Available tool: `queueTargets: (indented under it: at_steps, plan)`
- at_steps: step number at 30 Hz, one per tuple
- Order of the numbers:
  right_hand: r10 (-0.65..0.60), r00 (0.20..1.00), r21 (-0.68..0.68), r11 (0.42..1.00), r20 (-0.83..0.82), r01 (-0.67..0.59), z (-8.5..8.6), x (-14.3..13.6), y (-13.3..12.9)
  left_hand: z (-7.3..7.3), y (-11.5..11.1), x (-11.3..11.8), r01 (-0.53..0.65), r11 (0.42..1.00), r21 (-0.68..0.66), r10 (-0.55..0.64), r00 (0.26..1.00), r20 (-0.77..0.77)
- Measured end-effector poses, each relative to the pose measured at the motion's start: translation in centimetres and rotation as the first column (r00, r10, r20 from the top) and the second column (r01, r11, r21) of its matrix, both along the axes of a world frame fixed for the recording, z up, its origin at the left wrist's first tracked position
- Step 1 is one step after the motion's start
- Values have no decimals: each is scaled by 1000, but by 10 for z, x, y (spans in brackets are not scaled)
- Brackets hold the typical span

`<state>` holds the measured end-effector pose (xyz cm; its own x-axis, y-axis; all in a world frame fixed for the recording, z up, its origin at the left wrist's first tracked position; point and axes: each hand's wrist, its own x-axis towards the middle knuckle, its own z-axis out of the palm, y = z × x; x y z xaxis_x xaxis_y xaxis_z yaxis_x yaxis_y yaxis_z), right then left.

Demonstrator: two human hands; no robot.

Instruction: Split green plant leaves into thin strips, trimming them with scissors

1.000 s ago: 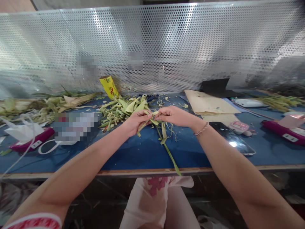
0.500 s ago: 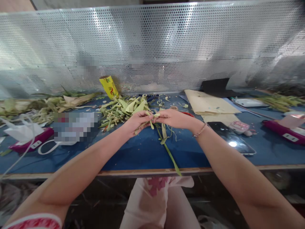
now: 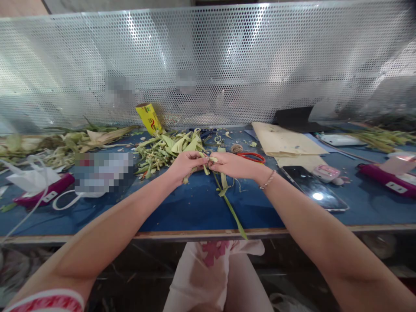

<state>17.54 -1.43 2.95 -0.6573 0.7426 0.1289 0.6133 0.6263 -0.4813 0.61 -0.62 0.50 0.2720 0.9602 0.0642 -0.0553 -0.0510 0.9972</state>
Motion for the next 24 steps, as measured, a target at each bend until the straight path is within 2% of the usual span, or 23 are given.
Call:
queueTargets:
  at_steps: [4,7,12,15,24]
  plan:
    - [16,993,-38,999,-116,-20,-3,0,5,2,-3,3,-88,983,158,93,995,-24]
    - [-7,988,-76,997,-152,-4,-3,0,5,2,-4,4,-147,947,285,165,985,-42]
    - [24,975,-61,997,-221,-39,0,0,1,2,-3,2,-212,870,445,269,961,-66]
    - [-5,969,-81,997,-249,-16,-1,1,2,2,-4,1,-225,850,476,292,954,-72]
    - [23,969,-77,996,-247,-43,-2,3,4,1,-4,3,-212,866,452,274,959,-75]
